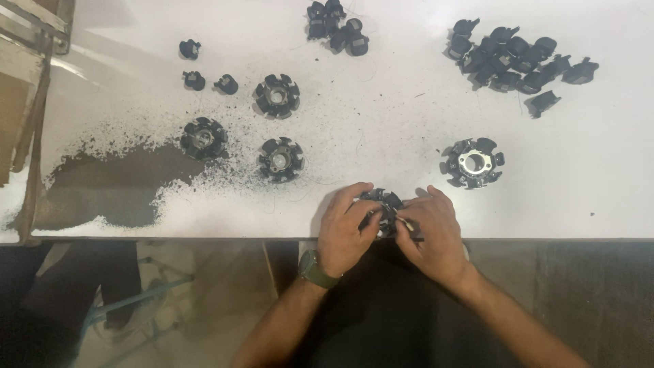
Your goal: The person sits at a white workbench and assembles small black plastic parts by hand, fitting components together one at a time and placing each finished round assembly on the table with other completed units. They occasionally pick up loose parts from the table and reposition finished assemblies.
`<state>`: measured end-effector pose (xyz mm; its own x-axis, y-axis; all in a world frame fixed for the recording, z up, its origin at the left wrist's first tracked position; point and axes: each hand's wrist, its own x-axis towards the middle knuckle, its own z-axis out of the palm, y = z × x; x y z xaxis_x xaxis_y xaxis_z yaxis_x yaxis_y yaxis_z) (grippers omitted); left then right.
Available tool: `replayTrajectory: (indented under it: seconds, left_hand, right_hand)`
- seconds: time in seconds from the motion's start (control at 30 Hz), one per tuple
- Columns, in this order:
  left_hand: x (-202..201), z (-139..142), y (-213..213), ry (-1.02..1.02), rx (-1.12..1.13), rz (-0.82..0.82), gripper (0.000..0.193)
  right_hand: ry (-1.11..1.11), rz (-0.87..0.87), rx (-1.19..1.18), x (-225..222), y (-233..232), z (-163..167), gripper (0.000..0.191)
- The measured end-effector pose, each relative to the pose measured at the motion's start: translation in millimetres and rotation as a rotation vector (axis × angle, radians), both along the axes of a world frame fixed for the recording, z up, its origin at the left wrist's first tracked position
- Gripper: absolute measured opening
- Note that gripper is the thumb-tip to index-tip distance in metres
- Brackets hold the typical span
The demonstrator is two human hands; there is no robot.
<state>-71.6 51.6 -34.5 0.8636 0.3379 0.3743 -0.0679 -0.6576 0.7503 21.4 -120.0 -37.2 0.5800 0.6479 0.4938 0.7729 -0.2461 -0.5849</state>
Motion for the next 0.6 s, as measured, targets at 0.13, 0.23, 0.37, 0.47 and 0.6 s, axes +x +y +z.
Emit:
replayTrajectory:
  seconds: [0.13, 0.23, 0.37, 0.47, 0.6]
  left_hand:
    - [0.1, 1.4, 0.1, -0.004, -0.004, -0.002, 0.018]
    - [1.8, 2.5, 1.2, 0.024, 0.024, -0.008, 0.018]
    - [1.8, 5.1, 0.7, 0.044, 0.042, -0.022, 0.017]
    - [2.4, 6.9, -2.1, 0.041, 0.050, -0.027, 0.018]
    - [7.0, 5.2, -7.1, 0.038, 0.026, 0.022, 0.015]
  right_hand:
    - [-0.020, -0.006, -0.028, -0.8, 2.1, 1.9, 0.029]
    - [-0.027, -0.008, -0.027, -1.7, 4.5, 4.5, 0.028]
    - [0.022, -0.020, -0.051, -2.2, 6.8, 10.6, 0.026]
    - [0.063, -0.008, -0.047, -0.2, 7.5, 16.1, 0.023]
    - [0.050, -0.005, -0.028, 1.0, 9.1, 19.6, 0.023]
